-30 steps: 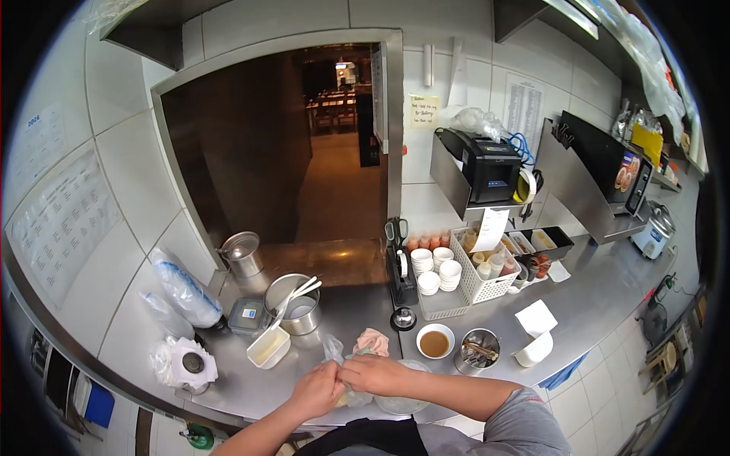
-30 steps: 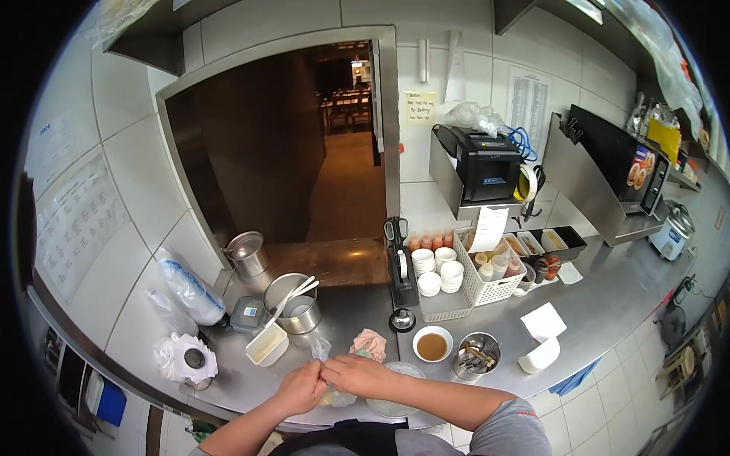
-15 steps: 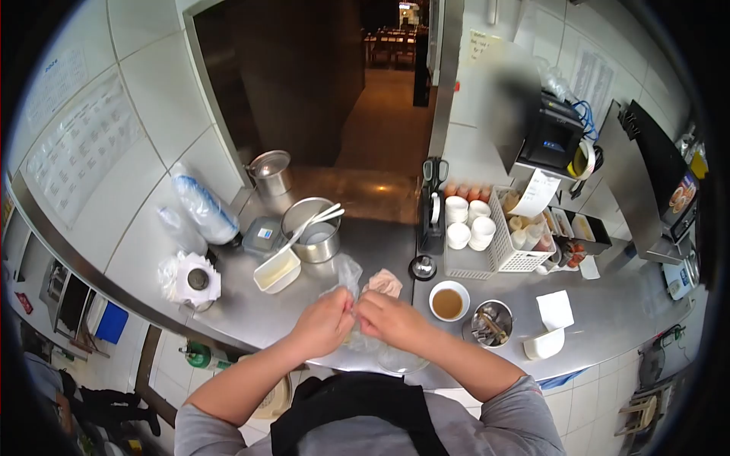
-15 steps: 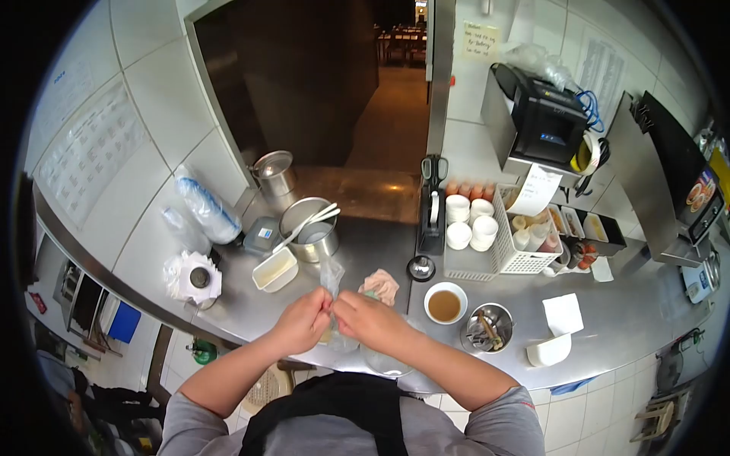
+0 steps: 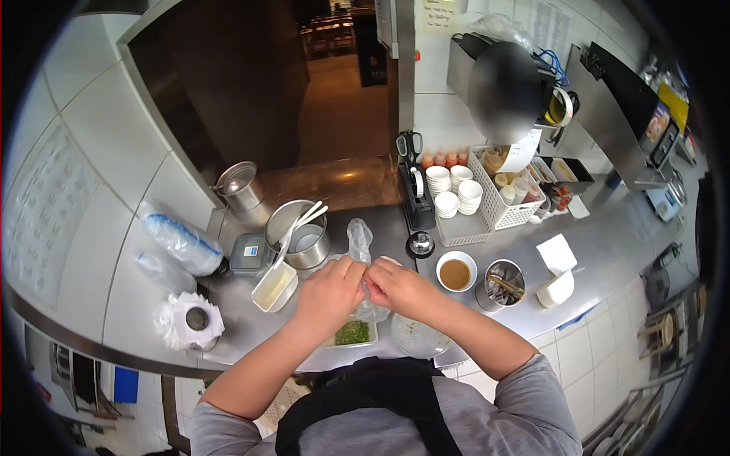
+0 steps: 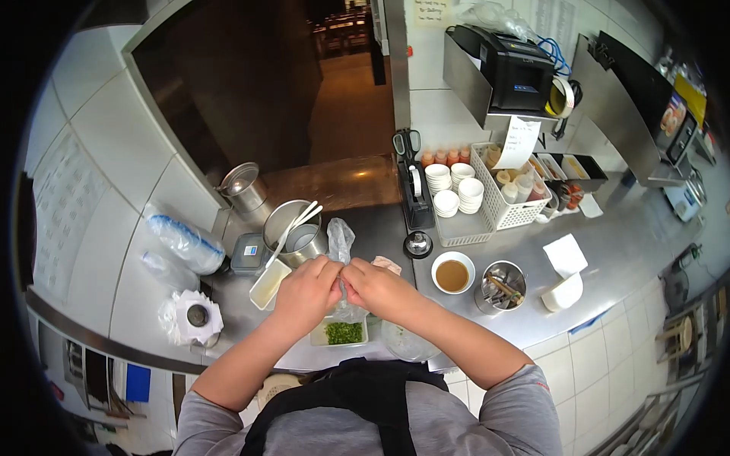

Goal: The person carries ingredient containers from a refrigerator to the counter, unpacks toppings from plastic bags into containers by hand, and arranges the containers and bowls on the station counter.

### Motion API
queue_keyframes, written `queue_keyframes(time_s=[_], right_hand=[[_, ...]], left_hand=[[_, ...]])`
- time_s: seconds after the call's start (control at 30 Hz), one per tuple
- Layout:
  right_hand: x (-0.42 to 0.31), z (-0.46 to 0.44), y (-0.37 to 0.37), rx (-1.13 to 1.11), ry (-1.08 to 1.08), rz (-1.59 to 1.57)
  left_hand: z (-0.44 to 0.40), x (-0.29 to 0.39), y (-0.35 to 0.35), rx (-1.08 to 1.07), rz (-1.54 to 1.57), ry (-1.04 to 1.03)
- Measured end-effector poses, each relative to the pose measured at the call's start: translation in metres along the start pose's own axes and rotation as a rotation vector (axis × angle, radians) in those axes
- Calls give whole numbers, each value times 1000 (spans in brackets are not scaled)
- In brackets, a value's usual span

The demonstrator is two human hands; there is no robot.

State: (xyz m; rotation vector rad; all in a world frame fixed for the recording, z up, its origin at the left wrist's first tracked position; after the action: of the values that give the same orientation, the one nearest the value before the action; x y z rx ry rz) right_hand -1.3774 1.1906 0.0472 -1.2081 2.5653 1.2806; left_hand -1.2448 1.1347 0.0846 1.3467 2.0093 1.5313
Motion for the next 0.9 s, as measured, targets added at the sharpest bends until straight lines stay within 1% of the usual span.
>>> queue_keyframes(time_s=[0.07,0.2,0.27,0.3,0.37,0.4,0.47,0.5,0.57,0.6,0.67,0.7,0.77,0.8,0.87,0.9], right_hand=[[1,-6,-10,-43,18,116],[0,-12,-28,-85,-33,174],[4,-11,-39,-27,-77,174],[5,-11,-43,-22,-93,179],[5,-13,-46,89,-86,120],[6,-14,-48,94,-100,121],[6,-15,-50,104,-139,92],[6,-15,-51,108,-152,93],[6,-17,-50,92,-149,66],[6,-17,-48,99,-158,71],[6,-14,-49,1,-175,34],[7,-12,-50,10,-189,35],[9,-9,-54,1,-137,60],[10,-7,-55,9,-145,58],[14,0,-57,-65,-232,-48],[12,2,-56,-62,-236,-50]], left_hand=[[-3,-12,-3,6,-34,-44],[-3,-44,-25,-29,27,-72],[-2,-59,-33,-46,163,42],[-2,-62,-37,-58,168,31],[-2,-74,-44,-94,504,186],[0,-77,-47,-108,505,181],[6,-88,-60,-250,881,475],[8,-91,-64,-265,880,473],[11,-96,-74,-348,1282,639],[9,-100,-72,-361,1280,634],[1,-96,-54,-319,722,217],[0,-91,-46,-336,719,212],[-4,-74,-27,-381,303,51],[-2,-78,-31,-391,299,46],[3,-88,-42,-454,500,42],[7,-89,-46,-459,498,41]])
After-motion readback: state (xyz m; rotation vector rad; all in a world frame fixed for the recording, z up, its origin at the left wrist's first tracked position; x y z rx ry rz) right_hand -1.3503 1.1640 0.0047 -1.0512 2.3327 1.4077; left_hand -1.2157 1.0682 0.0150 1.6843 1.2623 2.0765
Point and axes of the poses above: each hand's wrist, its own z-axis away from the middle knuckle, its own y-axis out of the back of the hand, x = y × z, the point moved 3 cm from there along -z, towards the middle knuckle, and after that the axes turned 12 degrees about y, right-handed, at the moved point
